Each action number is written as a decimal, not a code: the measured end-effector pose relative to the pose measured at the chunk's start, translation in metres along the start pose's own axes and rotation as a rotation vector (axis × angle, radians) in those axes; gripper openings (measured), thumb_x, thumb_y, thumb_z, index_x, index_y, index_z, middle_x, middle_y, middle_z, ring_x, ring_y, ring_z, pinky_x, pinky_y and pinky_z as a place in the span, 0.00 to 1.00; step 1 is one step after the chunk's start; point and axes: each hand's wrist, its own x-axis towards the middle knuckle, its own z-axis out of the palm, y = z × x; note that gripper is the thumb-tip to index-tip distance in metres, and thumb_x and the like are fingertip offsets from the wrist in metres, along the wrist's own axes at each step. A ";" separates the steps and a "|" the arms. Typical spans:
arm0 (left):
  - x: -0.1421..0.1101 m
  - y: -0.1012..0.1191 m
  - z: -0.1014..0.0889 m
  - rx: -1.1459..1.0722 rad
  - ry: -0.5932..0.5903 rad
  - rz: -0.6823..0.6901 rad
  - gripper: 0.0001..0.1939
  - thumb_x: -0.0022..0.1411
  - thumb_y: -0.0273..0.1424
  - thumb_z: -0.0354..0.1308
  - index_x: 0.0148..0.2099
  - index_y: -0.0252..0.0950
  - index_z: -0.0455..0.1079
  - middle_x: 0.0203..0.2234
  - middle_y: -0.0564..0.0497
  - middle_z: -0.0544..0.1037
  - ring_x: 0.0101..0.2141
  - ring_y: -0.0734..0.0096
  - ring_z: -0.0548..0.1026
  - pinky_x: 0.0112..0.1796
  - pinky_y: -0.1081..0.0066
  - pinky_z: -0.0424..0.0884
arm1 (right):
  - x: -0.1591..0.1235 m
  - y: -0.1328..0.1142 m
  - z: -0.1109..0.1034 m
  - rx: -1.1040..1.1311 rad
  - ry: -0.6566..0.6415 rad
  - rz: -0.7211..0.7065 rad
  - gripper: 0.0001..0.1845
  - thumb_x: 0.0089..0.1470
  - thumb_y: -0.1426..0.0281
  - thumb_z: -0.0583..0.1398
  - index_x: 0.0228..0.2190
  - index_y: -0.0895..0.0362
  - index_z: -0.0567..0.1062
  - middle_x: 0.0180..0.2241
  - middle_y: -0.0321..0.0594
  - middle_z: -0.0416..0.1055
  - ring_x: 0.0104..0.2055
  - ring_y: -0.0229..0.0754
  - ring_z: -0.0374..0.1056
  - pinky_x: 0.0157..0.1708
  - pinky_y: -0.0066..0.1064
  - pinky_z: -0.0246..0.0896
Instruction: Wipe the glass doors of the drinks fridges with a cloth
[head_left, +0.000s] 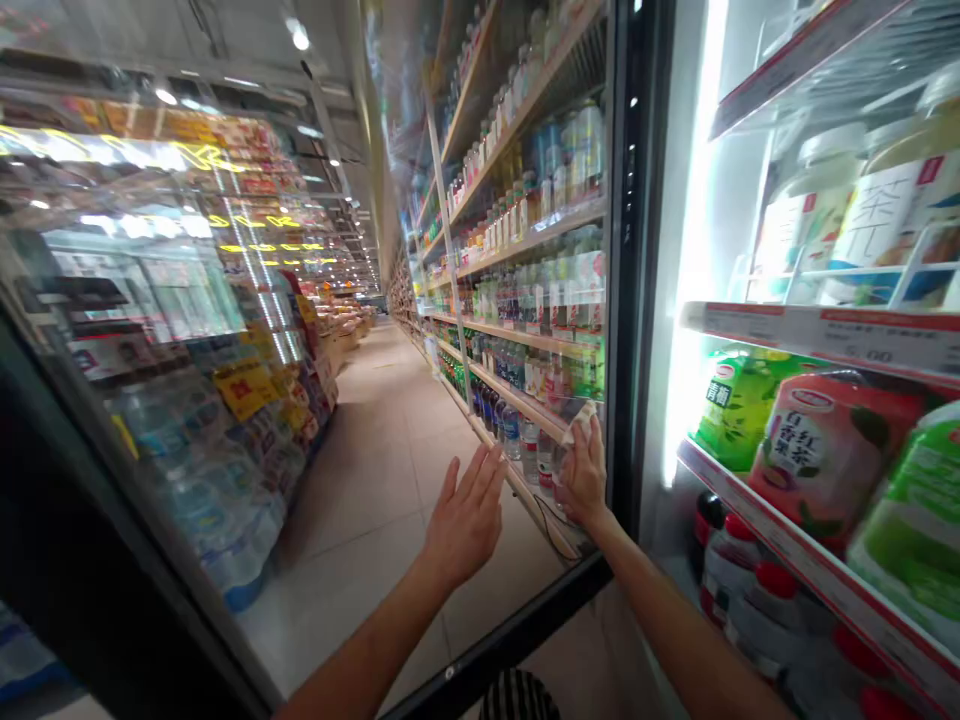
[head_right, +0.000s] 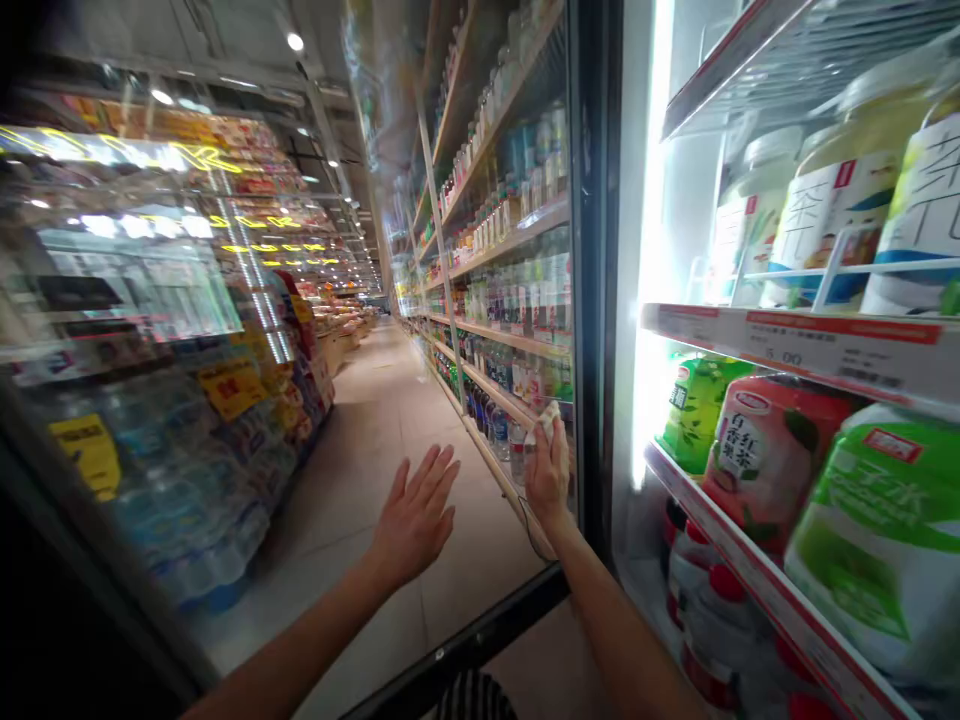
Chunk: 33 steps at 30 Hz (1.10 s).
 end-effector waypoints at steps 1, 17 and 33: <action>0.004 -0.001 0.000 0.002 0.002 0.002 0.25 0.58 0.30 0.50 0.59 0.32 0.59 0.59 0.46 0.61 0.62 0.65 0.52 0.62 0.60 0.35 | 0.013 0.003 0.001 0.006 0.032 0.022 0.29 0.56 0.75 0.47 0.59 0.52 0.55 0.64 0.44 0.41 0.65 0.47 0.43 0.59 0.48 0.51; 0.059 -0.024 -0.013 0.056 0.092 0.005 0.25 0.59 0.29 0.50 0.59 0.30 0.58 0.59 0.43 0.61 0.61 0.62 0.53 0.62 0.58 0.36 | 0.114 0.014 0.002 0.077 0.135 0.104 0.27 0.56 0.74 0.46 0.57 0.55 0.59 0.64 0.46 0.44 0.65 0.46 0.43 0.60 0.46 0.50; 0.128 -0.053 -0.050 0.092 0.157 -0.014 0.30 0.60 0.30 0.48 0.63 0.32 0.50 0.61 0.42 0.57 0.63 0.63 0.47 0.61 0.56 0.37 | 0.194 -0.002 -0.007 0.111 0.152 0.011 0.26 0.55 0.73 0.46 0.56 0.55 0.62 0.63 0.44 0.47 0.63 0.44 0.48 0.59 0.42 0.53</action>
